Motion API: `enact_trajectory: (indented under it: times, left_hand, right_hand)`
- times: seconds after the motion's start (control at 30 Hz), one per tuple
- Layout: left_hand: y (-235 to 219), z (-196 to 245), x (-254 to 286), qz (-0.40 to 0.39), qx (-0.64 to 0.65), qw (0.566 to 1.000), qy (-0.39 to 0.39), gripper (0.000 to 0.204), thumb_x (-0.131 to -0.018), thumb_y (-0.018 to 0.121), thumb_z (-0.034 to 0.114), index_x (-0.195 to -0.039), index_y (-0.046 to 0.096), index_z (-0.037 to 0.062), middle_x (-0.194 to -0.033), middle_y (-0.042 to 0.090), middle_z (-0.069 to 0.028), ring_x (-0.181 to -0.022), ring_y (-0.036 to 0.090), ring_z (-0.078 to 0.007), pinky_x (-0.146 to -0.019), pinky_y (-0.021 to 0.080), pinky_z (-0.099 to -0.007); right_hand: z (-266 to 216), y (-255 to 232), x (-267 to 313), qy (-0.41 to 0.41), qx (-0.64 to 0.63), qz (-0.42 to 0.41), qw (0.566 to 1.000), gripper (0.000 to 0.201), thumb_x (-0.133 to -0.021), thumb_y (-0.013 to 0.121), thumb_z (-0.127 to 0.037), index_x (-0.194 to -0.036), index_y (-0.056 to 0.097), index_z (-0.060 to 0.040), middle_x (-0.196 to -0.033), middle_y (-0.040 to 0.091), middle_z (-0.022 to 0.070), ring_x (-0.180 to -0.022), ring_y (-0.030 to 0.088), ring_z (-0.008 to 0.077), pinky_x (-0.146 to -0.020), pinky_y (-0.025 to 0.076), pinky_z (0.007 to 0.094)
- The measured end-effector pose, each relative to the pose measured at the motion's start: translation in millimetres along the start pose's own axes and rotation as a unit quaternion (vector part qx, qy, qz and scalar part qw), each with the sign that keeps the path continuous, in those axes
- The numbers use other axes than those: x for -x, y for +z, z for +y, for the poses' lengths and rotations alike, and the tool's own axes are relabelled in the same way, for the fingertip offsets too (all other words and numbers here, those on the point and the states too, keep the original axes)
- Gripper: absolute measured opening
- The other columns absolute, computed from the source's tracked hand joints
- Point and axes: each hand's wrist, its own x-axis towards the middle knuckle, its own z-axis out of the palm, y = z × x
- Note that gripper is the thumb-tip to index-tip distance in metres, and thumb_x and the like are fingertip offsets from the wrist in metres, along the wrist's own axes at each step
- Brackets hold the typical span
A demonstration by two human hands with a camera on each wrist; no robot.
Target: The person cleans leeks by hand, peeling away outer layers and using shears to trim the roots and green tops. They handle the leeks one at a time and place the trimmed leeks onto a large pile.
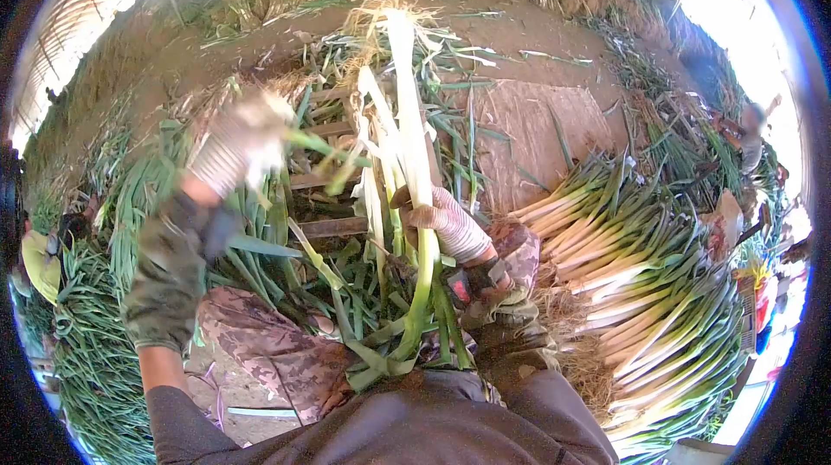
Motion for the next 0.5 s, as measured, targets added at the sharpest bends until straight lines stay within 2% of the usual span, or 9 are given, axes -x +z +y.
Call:
enact_trajectory:
  times: [0.03, 0.1, 0.13, 0.2, 0.23, 0.27, 0.33, 0.4, 0.5]
  left_hand:
    - [36, -17, 5, -0.089, -0.099, 0.990, 0.056, 0.031, -0.087, 0.076, 0.029, -0.104, 0.066, 0.0054, -0.090, 0.069, -0.0067, -0.082, 0.067, -0.0128, -0.071, 0.057, -0.0302]
    - [82, -48, 10, -0.020, -0.273, 0.960, 0.063, 0.029, -0.084, 0.077, 0.020, -0.108, 0.067, 0.0052, -0.097, 0.072, -0.0069, -0.087, 0.069, -0.0194, -0.083, 0.059, -0.0339]
    - [92, -61, 1, 0.027, -0.191, 0.979, 0.070, 0.043, -0.081, 0.079, 0.014, -0.120, 0.064, 0.0021, -0.113, 0.069, -0.0122, -0.098, 0.068, -0.0216, -0.092, 0.056, -0.0341]
    - [94, -50, -14, 0.119, -0.092, 0.966, 0.208, 0.059, -0.079, 0.079, 0.005, -0.133, 0.056, -0.0002, -0.131, 0.060, -0.0157, -0.108, 0.064, -0.0220, -0.096, 0.054, -0.0333]
    - [93, -45, -27, 0.077, 0.105, 0.982, 0.139, 0.067, -0.079, 0.078, 0.001, -0.140, 0.050, 0.0003, -0.141, 0.052, -0.0158, -0.114, 0.062, -0.0214, -0.097, 0.053, -0.0337]
    - [92, -43, -38, 0.062, 0.180, 0.976, 0.108, 0.063, -0.081, 0.079, 0.003, -0.138, 0.052, -0.0006, -0.136, 0.057, -0.0132, -0.116, 0.061, -0.0197, -0.098, 0.053, -0.0334]
    - [87, -51, -69, 0.025, 0.184, 0.976, 0.112, 0.069, -0.078, 0.081, 0.002, -0.140, 0.050, -0.0022, -0.118, 0.066, -0.0066, -0.100, 0.064, -0.0124, -0.088, 0.052, -0.0257]
    - [70, -68, -96, -0.026, 0.208, 0.978, -0.019, 0.066, -0.076, 0.085, 0.009, -0.134, 0.056, -0.0024, -0.114, 0.070, -0.0096, -0.099, 0.066, -0.0165, -0.090, 0.053, -0.0295]
    - [49, -65, -112, 0.049, 0.313, 0.949, 0.001, 0.042, -0.080, 0.082, 0.014, -0.117, 0.066, 0.0011, -0.106, 0.072, -0.0090, -0.094, 0.067, -0.0176, -0.087, 0.053, -0.0312]
  right_hand:
    - [-4, 0, 0, 0.000, 0.005, 0.005, 1.000, 0.048, -0.080, 0.068, -0.029, -0.113, 0.059, 0.0055, -0.070, 0.059, 0.0044, -0.057, 0.057, 0.0136, -0.054, 0.047, 0.0269]
    - [-2, -5, 3, -0.010, -0.014, -0.011, 1.000, 0.045, -0.081, 0.067, -0.026, -0.113, 0.060, 0.0051, -0.073, 0.060, 0.0036, -0.059, 0.058, 0.0129, -0.056, 0.048, 0.0269]
    - [-4, -4, 7, -0.008, -0.013, -0.011, 1.000, 0.045, -0.081, 0.067, -0.025, -0.113, 0.061, 0.0053, -0.074, 0.061, 0.0035, -0.060, 0.058, 0.0127, -0.056, 0.048, 0.0270]
    - [0, -9, 7, 0.004, 0.005, -0.025, 1.000, 0.045, -0.083, 0.067, -0.025, -0.114, 0.061, 0.0054, -0.075, 0.061, 0.0034, -0.064, 0.060, 0.0122, -0.058, 0.049, 0.0269]
    - [1, -10, 7, 0.003, -0.003, -0.041, 0.999, 0.044, -0.083, 0.067, -0.025, -0.114, 0.061, 0.0055, -0.076, 0.061, 0.0037, -0.064, 0.061, 0.0123, -0.059, 0.050, 0.0269]
    - [1, -9, 7, 0.002, -0.009, -0.055, 0.998, 0.044, -0.083, 0.067, -0.025, -0.114, 0.061, 0.0056, -0.076, 0.062, 0.0041, -0.065, 0.061, 0.0124, -0.059, 0.051, 0.0270]
    - [2, -5, 6, 0.024, -0.030, -0.054, 0.998, 0.044, -0.081, 0.070, -0.027, -0.113, 0.062, 0.0026, -0.078, 0.061, 0.0019, -0.067, 0.061, 0.0111, -0.062, 0.051, 0.0260]
    - [3, -5, 3, 0.011, -0.018, -0.072, 0.997, 0.045, -0.081, 0.072, -0.027, -0.113, 0.062, 0.0018, -0.081, 0.061, 0.0014, -0.068, 0.061, 0.0105, -0.063, 0.052, 0.0255]
    - [11, -8, 0, -0.009, -0.013, -0.105, 0.994, 0.044, -0.080, 0.072, -0.026, -0.113, 0.062, 0.0022, -0.082, 0.062, 0.0020, -0.070, 0.062, 0.0110, -0.065, 0.052, 0.0257]
